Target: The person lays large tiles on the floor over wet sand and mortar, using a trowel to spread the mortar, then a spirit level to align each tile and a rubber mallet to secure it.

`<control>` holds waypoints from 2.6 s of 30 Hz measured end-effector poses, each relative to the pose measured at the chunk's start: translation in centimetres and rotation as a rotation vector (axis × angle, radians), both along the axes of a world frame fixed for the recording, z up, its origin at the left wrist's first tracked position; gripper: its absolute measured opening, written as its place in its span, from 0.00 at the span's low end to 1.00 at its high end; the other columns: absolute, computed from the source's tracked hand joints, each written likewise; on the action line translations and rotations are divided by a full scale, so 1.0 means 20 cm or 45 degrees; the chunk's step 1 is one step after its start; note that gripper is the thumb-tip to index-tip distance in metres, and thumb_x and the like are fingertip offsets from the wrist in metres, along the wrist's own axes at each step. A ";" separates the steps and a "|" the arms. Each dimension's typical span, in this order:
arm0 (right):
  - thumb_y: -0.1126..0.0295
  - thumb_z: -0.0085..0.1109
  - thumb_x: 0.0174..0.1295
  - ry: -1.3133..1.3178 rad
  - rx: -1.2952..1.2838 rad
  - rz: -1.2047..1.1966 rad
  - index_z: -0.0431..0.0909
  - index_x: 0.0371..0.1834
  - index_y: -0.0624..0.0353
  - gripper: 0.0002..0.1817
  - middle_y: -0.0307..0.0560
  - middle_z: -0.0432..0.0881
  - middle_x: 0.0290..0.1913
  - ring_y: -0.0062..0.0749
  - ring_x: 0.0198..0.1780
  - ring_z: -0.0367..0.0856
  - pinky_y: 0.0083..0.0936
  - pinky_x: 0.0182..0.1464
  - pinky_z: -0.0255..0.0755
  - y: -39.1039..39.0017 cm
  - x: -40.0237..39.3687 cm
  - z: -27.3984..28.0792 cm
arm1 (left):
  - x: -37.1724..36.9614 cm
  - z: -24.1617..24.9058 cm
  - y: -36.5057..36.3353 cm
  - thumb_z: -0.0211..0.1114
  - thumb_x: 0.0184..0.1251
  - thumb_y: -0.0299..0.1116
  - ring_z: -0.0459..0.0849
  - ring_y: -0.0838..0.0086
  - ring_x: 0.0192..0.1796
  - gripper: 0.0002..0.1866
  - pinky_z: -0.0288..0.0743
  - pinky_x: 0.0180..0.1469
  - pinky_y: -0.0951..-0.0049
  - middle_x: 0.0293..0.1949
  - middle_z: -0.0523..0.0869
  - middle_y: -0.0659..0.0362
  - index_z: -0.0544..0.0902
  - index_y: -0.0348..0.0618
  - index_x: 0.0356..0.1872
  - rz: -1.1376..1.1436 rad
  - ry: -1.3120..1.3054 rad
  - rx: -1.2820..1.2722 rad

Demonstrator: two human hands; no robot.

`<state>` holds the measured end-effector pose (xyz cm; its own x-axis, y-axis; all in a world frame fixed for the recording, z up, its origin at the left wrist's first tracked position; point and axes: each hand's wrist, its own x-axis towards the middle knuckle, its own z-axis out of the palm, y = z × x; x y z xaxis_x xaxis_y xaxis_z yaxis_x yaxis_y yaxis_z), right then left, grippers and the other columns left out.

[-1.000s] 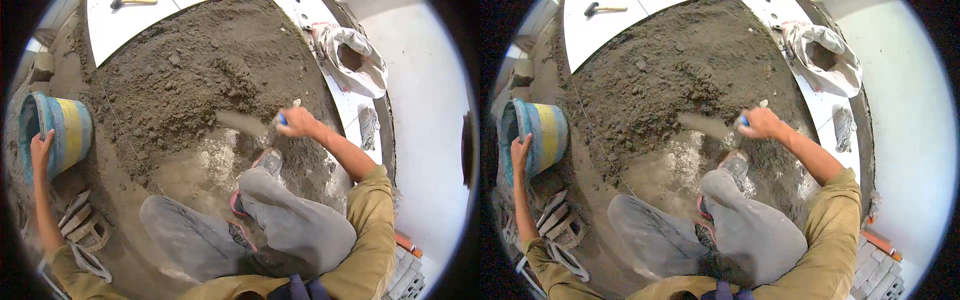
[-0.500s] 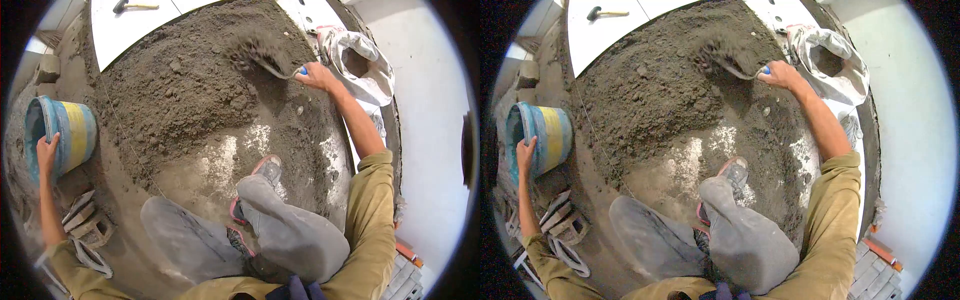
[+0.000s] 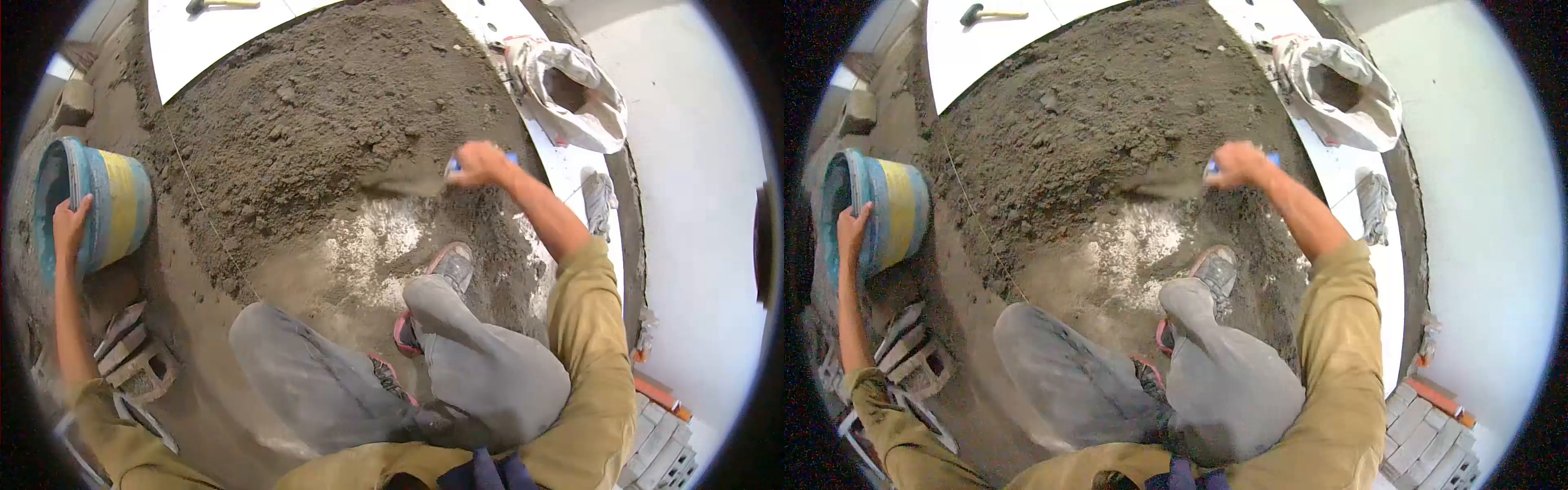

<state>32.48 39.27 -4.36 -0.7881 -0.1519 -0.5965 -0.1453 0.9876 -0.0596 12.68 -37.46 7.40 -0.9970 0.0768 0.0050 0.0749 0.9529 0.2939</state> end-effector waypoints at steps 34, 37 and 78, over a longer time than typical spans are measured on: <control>0.53 0.56 0.66 0.522 -2.026 -2.765 0.65 0.32 0.54 0.17 0.41 0.69 0.20 0.31 0.16 0.69 0.35 0.18 0.68 -0.36 -0.10 -0.42 | 0.06 0.10 0.19 0.67 0.65 0.46 0.69 0.73 0.22 0.23 0.66 0.30 0.64 0.18 0.73 0.60 0.79 0.29 0.28 -0.062 0.046 -0.026; 0.55 0.55 0.66 0.548 -2.094 -2.740 0.65 0.33 0.55 0.16 0.41 0.69 0.20 0.31 0.16 0.69 0.34 0.17 0.68 -0.38 -0.15 -0.38 | 0.01 0.13 0.15 0.67 0.66 0.47 0.65 0.73 0.21 0.25 0.65 0.30 0.63 0.16 0.68 0.61 0.77 0.30 0.26 0.055 -0.167 -0.226; 0.49 0.54 0.68 0.367 -1.979 -2.132 0.66 0.35 0.52 0.18 0.39 0.70 0.20 0.28 0.17 0.72 0.30 0.17 0.70 -0.75 -0.32 -0.10 | 0.05 0.12 0.17 0.66 0.67 0.50 0.69 0.72 0.24 0.27 0.67 0.33 0.65 0.20 0.74 0.59 0.79 0.27 0.32 0.029 -0.116 -0.141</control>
